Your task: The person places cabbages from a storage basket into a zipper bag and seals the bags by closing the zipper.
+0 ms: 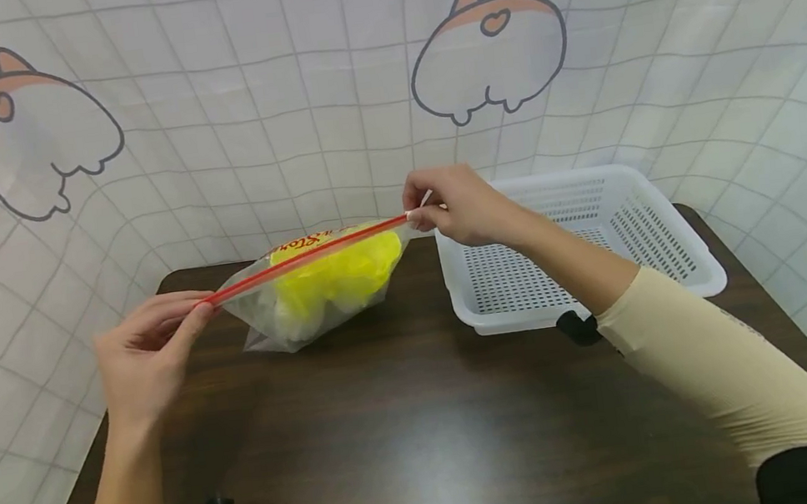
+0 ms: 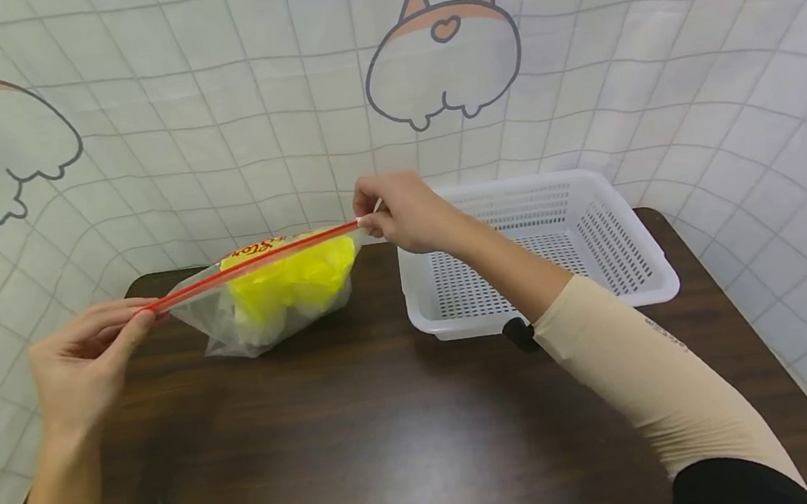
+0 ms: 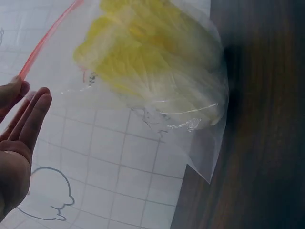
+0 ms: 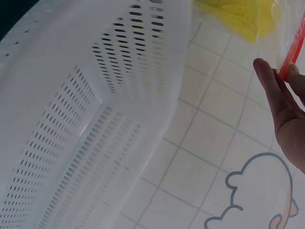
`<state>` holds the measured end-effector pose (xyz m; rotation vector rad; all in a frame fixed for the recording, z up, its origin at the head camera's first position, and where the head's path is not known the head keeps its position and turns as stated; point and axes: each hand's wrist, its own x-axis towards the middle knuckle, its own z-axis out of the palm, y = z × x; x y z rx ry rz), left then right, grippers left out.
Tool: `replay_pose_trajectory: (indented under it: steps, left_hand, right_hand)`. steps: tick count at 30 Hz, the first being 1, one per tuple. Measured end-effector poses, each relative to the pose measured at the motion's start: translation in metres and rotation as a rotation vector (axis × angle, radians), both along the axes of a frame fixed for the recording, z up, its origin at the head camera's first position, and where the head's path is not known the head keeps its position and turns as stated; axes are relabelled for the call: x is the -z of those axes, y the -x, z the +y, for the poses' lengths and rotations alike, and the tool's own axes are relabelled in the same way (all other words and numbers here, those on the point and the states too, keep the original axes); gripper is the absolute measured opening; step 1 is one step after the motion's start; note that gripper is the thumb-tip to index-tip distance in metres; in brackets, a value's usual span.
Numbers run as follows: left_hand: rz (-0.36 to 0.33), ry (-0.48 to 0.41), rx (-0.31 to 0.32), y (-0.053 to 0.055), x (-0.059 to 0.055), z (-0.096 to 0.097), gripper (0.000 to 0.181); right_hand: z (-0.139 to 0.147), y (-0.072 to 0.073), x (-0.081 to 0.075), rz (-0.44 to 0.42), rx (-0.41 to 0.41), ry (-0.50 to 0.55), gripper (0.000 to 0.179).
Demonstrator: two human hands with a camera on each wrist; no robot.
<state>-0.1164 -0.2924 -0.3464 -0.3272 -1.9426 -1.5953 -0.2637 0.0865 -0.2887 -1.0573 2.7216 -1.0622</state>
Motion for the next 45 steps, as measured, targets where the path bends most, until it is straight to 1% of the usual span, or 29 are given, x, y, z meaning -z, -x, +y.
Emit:
replay_pose_trajectory:
  steps: [3, 7, 9, 10, 11, 13, 15, 17, 19, 20, 22, 23, 26, 28, 29, 31, 32, 34, 36, 37, 39, 40, 42, 45]
  left_hand:
    - [0.026, -0.017, 0.064, -0.010, 0.003, 0.003, 0.012]
    - [0.026, 0.029, 0.098, -0.026, 0.008, 0.005, 0.013]
    - [0.007, 0.080, 0.101, -0.035, 0.011, 0.006, 0.016]
    - [-0.006, 0.105, 0.104, -0.040, 0.012, 0.005, 0.018]
    - [-0.016, 0.125, 0.115, -0.044, 0.014, 0.004, 0.020]
    - [-0.040, 0.203, 0.112, -0.055, 0.016, 0.003, 0.025]
    - [-0.061, 0.279, 0.135, -0.065, 0.018, 0.003, 0.029]
    - [-0.119, 0.368, 0.157, -0.076, 0.020, 0.004, 0.031]
    - [-0.191, 0.459, 0.197, -0.087, 0.023, 0.005, 0.031]
    - [-0.228, 0.496, 0.225, -0.091, 0.025, 0.006, 0.030]
    - [-0.310, 0.574, 0.259, -0.098, 0.029, 0.009, 0.027]
    - [-0.335, 0.595, 0.282, -0.100, 0.032, 0.010, 0.025]
    - [-0.394, 0.622, 0.348, -0.105, 0.042, 0.015, 0.018]
    - [-0.424, 0.629, 0.413, -0.105, 0.048, 0.017, 0.013]
    - [-0.439, 0.636, 0.455, -0.105, 0.051, 0.018, 0.012]
    - [-0.493, 0.663, 0.527, -0.105, 0.053, 0.018, 0.008]
    - [-0.519, 0.680, 0.553, -0.105, 0.053, 0.018, 0.009]
    - [-0.566, 0.715, 0.582, -0.106, 0.052, 0.018, 0.012]
    - [-0.600, 0.721, 0.584, -0.106, 0.049, 0.021, 0.015]
    - [-0.606, 0.719, 0.579, -0.107, 0.046, 0.022, 0.016]
    - [-0.587, 0.723, 0.567, -0.108, 0.042, 0.027, 0.016]
    - [-0.563, 0.724, 0.560, -0.108, 0.039, 0.031, 0.014]
    - [-0.516, 0.741, 0.528, -0.109, 0.034, 0.039, 0.012]
    - [-0.428, 0.786, 0.443, -0.108, 0.027, 0.054, 0.011]
  right_hand:
    - [0.006, -0.010, 0.005, -0.035, -0.028, -0.016, 0.004]
    - [0.014, -0.026, 0.010, -0.061, -0.058, -0.074, 0.005]
    - [0.017, -0.034, 0.012, -0.059, -0.065, -0.116, 0.007]
    - [0.017, -0.039, 0.013, -0.046, -0.071, -0.143, 0.007]
    - [0.018, -0.043, 0.015, -0.015, -0.080, -0.174, 0.009]
    - [0.017, -0.053, 0.018, 0.058, -0.114, -0.239, 0.011]
    - [0.016, -0.064, 0.022, 0.132, -0.158, -0.298, 0.013]
    - [0.015, -0.075, 0.027, 0.184, -0.204, -0.351, 0.015]
    - [0.014, -0.086, 0.032, 0.189, -0.247, -0.392, 0.015]
    - [0.014, -0.091, 0.035, 0.194, -0.266, -0.414, 0.015]
    - [0.014, -0.100, 0.042, 0.207, -0.302, -0.447, 0.017]
    - [0.014, -0.104, 0.046, 0.221, -0.316, -0.459, 0.018]
    - [0.015, -0.112, 0.057, 0.251, -0.340, -0.473, 0.024]
    - [0.017, -0.115, 0.064, 0.258, -0.335, -0.470, 0.027]
    - [0.019, -0.117, 0.066, 0.257, -0.329, -0.475, 0.027]
    - [0.021, -0.119, 0.070, 0.247, -0.319, -0.478, 0.027]
    - [0.023, -0.120, 0.071, 0.240, -0.316, -0.479, 0.026]
    - [0.025, -0.122, 0.073, 0.229, -0.309, -0.483, 0.025]
    - [0.027, -0.123, 0.076, 0.215, -0.303, -0.481, 0.024]
    - [0.028, -0.124, 0.077, 0.215, -0.301, -0.482, 0.024]
    - [0.030, -0.126, 0.079, 0.218, -0.298, -0.487, 0.024]
    - [0.031, -0.127, 0.080, 0.220, -0.298, -0.490, 0.024]
    - [0.033, -0.129, 0.081, 0.225, -0.296, -0.496, 0.021]
    - [0.036, -0.132, 0.083, 0.232, -0.289, -0.498, 0.015]
